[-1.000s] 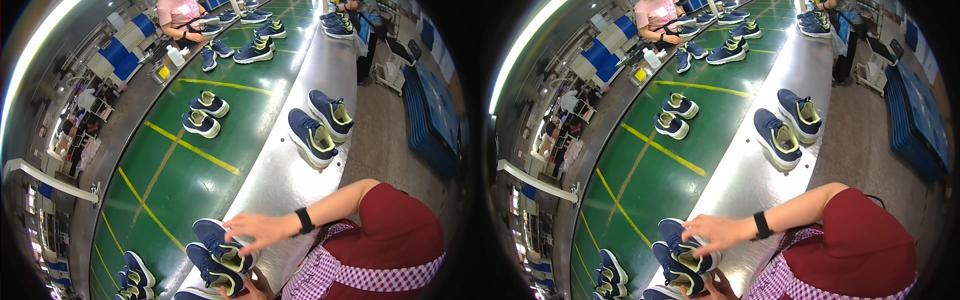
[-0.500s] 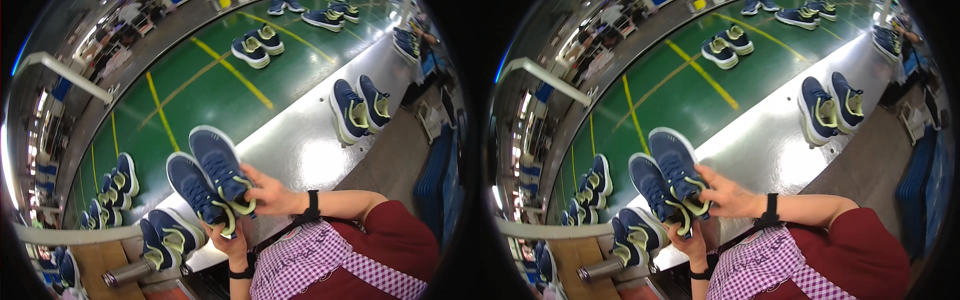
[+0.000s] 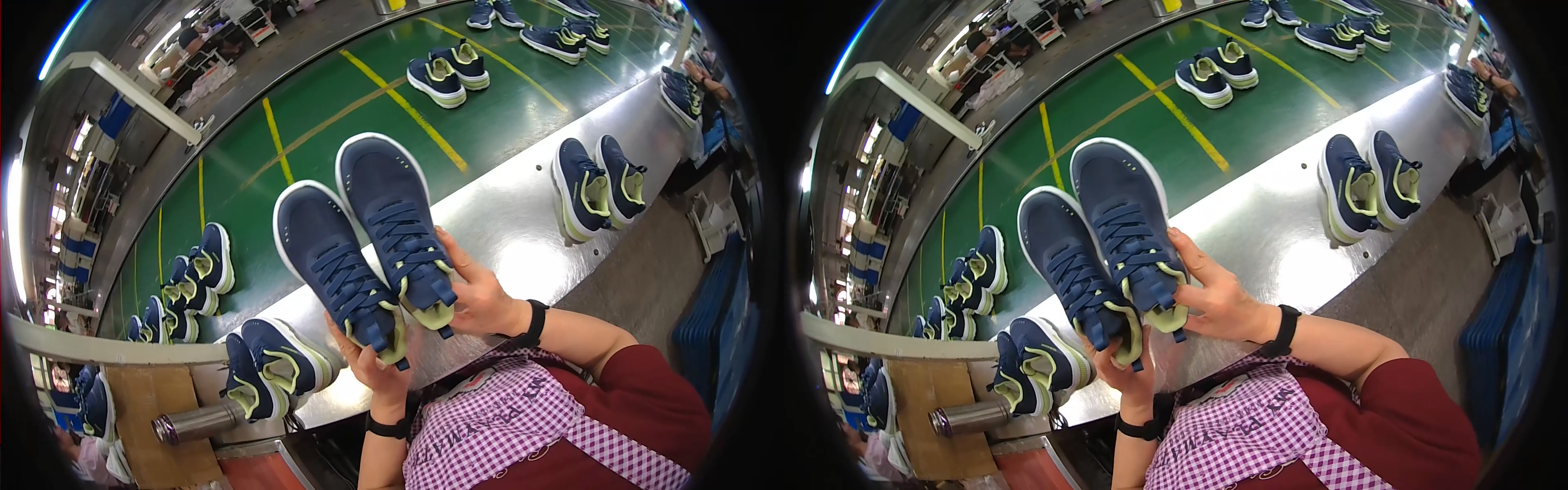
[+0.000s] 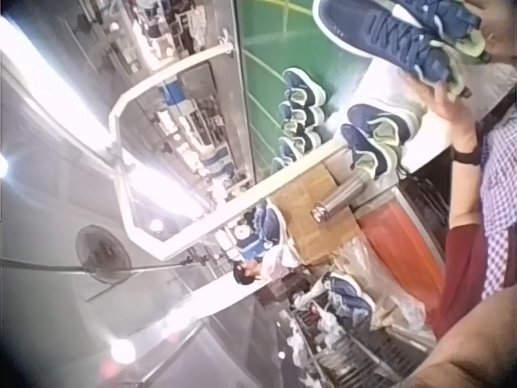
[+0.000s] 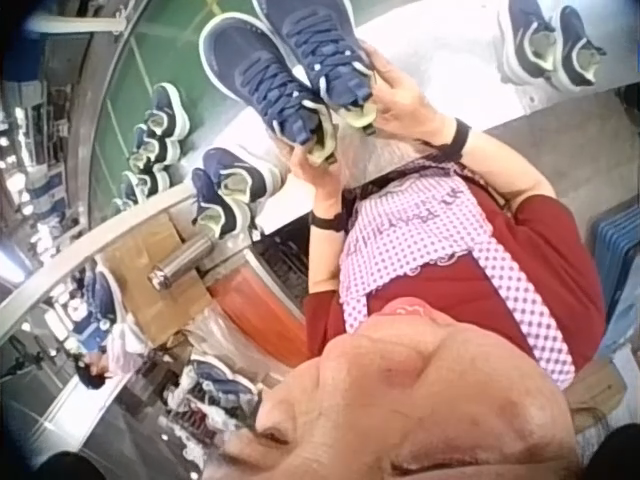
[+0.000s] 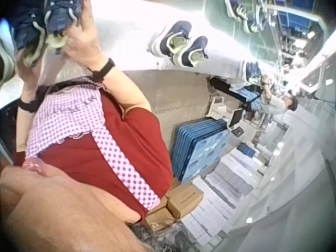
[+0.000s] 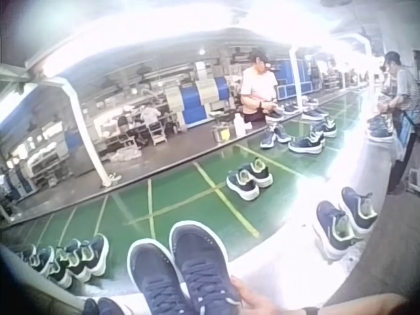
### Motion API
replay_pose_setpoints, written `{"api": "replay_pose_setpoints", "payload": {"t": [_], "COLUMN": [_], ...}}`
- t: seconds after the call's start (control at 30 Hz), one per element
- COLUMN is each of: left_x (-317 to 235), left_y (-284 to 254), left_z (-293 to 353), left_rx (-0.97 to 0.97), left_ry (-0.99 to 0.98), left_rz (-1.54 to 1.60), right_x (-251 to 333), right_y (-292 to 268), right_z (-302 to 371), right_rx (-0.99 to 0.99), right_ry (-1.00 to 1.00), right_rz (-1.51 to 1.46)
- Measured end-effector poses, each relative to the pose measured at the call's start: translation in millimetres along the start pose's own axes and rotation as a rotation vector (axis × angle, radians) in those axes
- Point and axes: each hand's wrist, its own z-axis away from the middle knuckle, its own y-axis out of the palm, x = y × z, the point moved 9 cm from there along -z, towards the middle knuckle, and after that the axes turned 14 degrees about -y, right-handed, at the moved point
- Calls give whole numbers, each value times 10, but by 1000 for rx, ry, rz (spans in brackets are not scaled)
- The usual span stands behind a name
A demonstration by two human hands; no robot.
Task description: Inspecting and arranging sneakers on a conveyor belt in a shoe manufacturing facility.
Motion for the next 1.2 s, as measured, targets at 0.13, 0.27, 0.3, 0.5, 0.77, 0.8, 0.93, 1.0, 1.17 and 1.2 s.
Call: {"api": "replay_pose_setpoints", "payload": {"t": [0.13, 0.27, 0.3, 0.5, 0.77, 0.8, 0.93, 1.0, 1.17, 1.2], "left_x": [-60, -119, -55, 21, -201, -221, -513, -553, -511, -580], "left_y": [-31, -125, -169, -258, -239, -250, -177, -275, -531, -585], "left_z": [43, 67, 65, 122, 190, 207, 160, 97, -134, -195], "left_rx": [-59, -126, -142, -122, -153, -151, -77, -55, 64, 55], "left_ry": [138, 242, 174, 95, 181, 187, 284, 252, 33, 83], "left_rz": [14, -37, -15, 46, 51, 54, -155, 65, 356, 294], "right_x": [-37, -120, -159, -244, 300, 302, 262, 233, 242, 249], "right_y": [-11, -30, -61, -195, 63, 185, 480, 509, 404, 403], "right_z": [-24, 121, 155, 261, -362, -401, -543, -508, -523, -515], "right_rx": [31, 79, 71, 210, 174, 188, 109, 96, 79, 81], "right_ry": [53, 134, 205, 307, 264, 314, 389, 463, 373, 376], "right_rz": [-67, -127, -106, 58, -327, -431, -695, -676, -552, -550]}}
